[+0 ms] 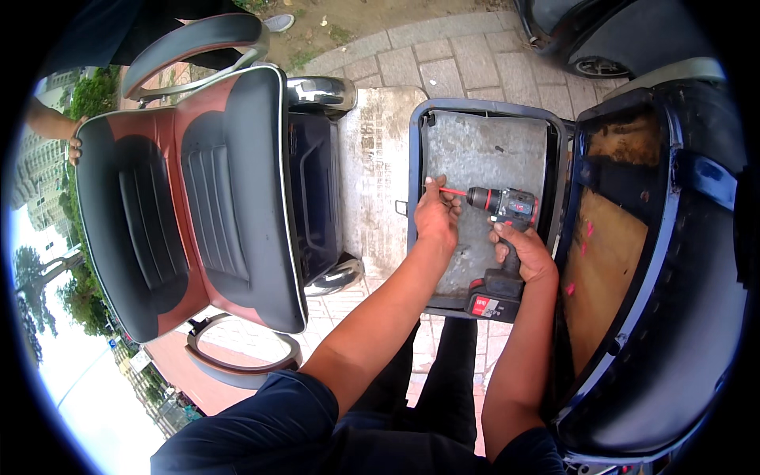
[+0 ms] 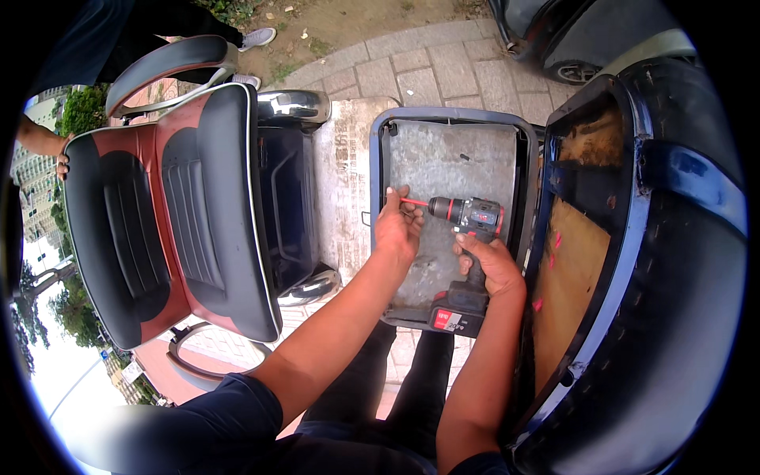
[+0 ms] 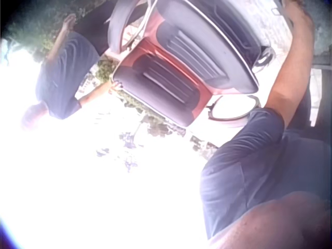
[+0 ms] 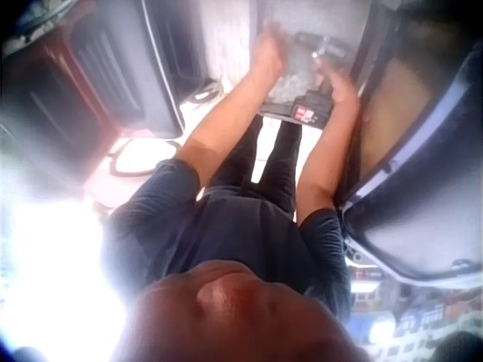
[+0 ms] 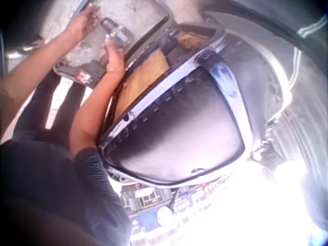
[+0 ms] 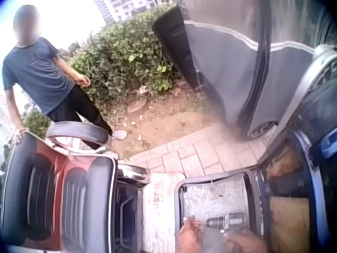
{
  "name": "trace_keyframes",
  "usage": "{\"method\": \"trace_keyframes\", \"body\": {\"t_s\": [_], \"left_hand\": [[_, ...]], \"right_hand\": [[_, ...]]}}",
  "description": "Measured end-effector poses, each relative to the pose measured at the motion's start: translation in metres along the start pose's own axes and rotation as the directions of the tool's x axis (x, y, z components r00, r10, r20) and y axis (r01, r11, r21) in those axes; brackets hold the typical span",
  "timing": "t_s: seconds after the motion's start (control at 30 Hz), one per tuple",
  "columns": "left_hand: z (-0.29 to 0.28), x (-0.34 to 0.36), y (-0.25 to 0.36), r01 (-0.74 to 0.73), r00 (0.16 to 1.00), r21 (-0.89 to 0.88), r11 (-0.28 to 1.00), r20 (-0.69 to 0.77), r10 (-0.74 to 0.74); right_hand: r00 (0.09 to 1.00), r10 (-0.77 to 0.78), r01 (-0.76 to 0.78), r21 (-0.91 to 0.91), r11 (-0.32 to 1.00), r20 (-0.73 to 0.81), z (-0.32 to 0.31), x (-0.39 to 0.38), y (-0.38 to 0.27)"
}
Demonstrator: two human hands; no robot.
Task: The person uses a power drill to drive screws into the interior of a scooter storage compartment while holding screws by hand and being observed by another person.
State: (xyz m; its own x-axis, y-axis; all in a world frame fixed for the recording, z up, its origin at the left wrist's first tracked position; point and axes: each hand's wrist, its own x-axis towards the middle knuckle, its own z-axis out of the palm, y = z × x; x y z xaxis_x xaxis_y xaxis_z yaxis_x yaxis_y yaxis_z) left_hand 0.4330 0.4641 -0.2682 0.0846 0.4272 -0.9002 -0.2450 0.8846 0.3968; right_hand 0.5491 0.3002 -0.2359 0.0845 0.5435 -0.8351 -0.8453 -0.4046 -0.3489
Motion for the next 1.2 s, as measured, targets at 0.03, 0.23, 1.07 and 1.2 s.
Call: {"method": "trace_keyframes", "body": {"t_s": [0.03, 0.23, 1.07, 1.2], "left_hand": [[-0.001, 0.001, 0.000, 0.000, 1.000, -0.006, 1.000, 0.009, 0.000], [-0.004, 0.000, -0.001, -0.003, 0.999, -0.034, 0.999, 0.040, 0.005], [0.017, 0.005, 0.050, -0.325, 0.829, 0.251, 0.912, 0.540, 0.147], [0.034, 0.003, 0.071, -0.200, 0.838, 0.310, 0.930, 0.545, -0.001]], "right_hand": [[1.000, 0.000, 0.000, -0.008, 1.000, -0.006, 0.001, -0.001, -0.001], [1.000, -0.013, 0.013, -0.031, 0.999, -0.017, 0.005, -0.005, -0.005], [0.877, -0.354, 0.415, 0.142, 0.899, -0.325, 0.069, -0.058, -0.004], [0.892, -0.361, 0.426, 0.243, 0.872, -0.271, 0.088, -0.018, -0.011]]}}
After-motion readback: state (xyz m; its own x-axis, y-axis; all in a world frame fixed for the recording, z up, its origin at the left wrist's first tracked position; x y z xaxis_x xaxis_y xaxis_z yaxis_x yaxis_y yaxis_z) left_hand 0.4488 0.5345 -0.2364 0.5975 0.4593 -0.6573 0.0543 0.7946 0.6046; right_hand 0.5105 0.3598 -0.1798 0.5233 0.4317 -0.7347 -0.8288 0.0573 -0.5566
